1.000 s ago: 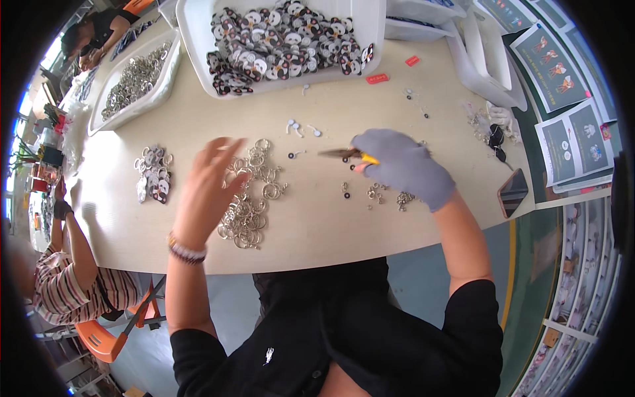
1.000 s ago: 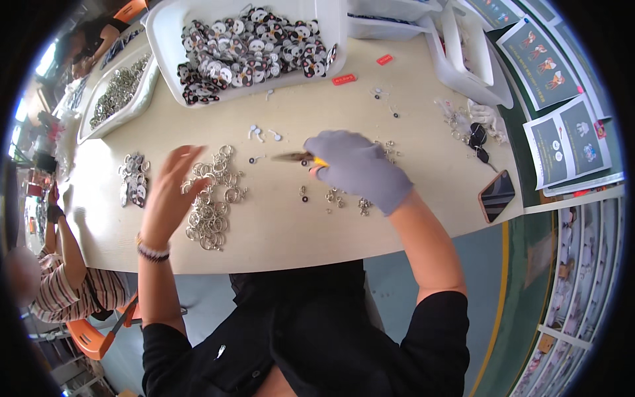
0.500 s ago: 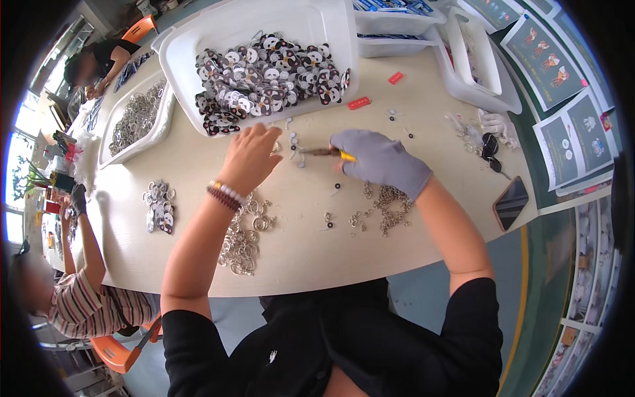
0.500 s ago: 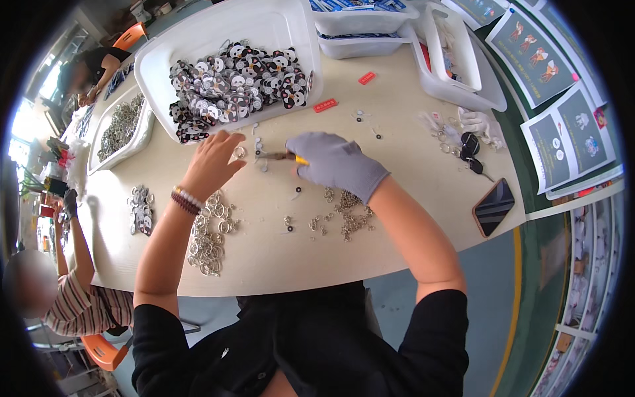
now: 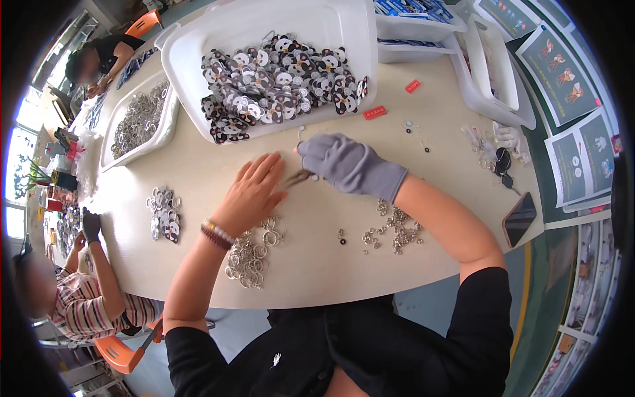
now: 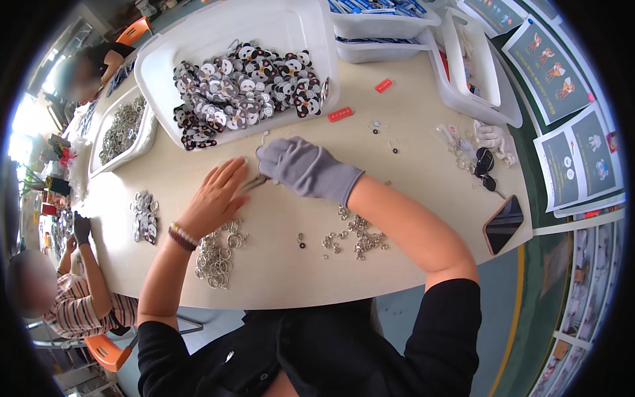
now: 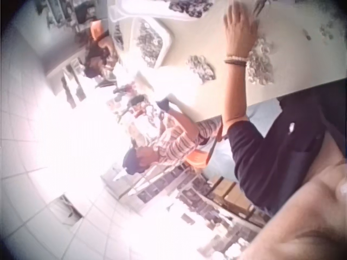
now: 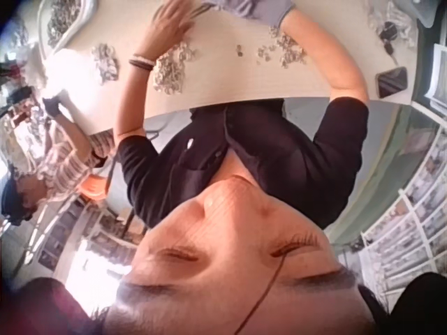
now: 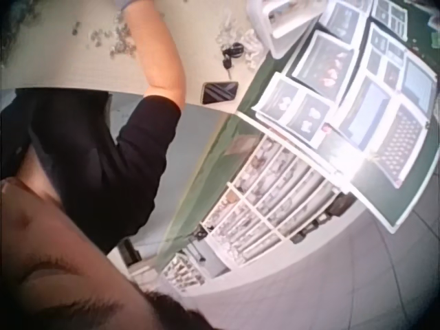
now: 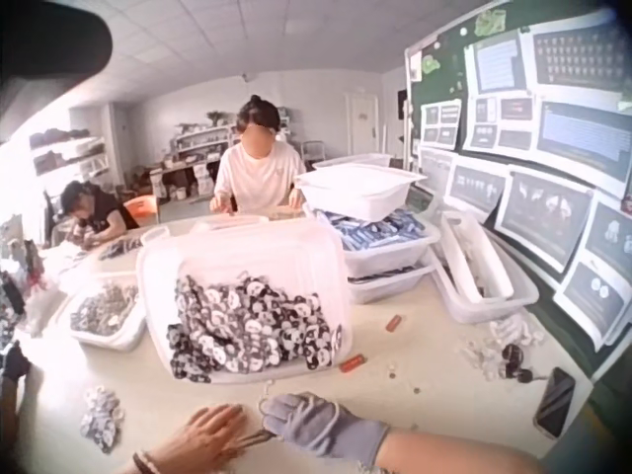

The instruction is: The person assembles keychains by attaching panda charms and metal rings together using pliers.

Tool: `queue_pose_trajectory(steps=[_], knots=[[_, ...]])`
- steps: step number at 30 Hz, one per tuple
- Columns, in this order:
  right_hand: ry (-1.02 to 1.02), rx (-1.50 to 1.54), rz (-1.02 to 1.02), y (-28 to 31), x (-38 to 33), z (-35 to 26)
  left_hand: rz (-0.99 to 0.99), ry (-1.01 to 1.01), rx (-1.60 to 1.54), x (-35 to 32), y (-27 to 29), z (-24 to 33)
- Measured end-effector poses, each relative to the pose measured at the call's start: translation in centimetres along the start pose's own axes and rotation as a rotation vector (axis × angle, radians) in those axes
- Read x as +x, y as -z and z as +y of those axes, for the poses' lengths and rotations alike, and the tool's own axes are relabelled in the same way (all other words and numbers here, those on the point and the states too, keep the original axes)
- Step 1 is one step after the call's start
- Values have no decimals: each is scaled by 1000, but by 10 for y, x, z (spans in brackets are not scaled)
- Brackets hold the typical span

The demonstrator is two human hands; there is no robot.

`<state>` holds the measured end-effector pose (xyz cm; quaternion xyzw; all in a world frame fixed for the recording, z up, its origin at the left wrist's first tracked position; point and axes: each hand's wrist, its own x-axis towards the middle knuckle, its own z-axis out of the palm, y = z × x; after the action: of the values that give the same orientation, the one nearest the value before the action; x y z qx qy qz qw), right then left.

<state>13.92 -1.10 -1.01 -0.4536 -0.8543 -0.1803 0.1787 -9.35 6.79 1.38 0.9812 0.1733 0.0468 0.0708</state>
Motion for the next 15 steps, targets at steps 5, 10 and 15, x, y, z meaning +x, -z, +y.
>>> queue_pose_trajectory(steps=[5, 10, 15], knots=[[69, 50, -184, 13, -16, 10, -86, 30, 62, -37, 21, 0], [-14, 64, -120, 39, -57, 37, 26, 63, -102, 12, 12, 12], [-355, 135, -52, 98, -82, 49, -16, -11, 43, 64, -30, 18]])
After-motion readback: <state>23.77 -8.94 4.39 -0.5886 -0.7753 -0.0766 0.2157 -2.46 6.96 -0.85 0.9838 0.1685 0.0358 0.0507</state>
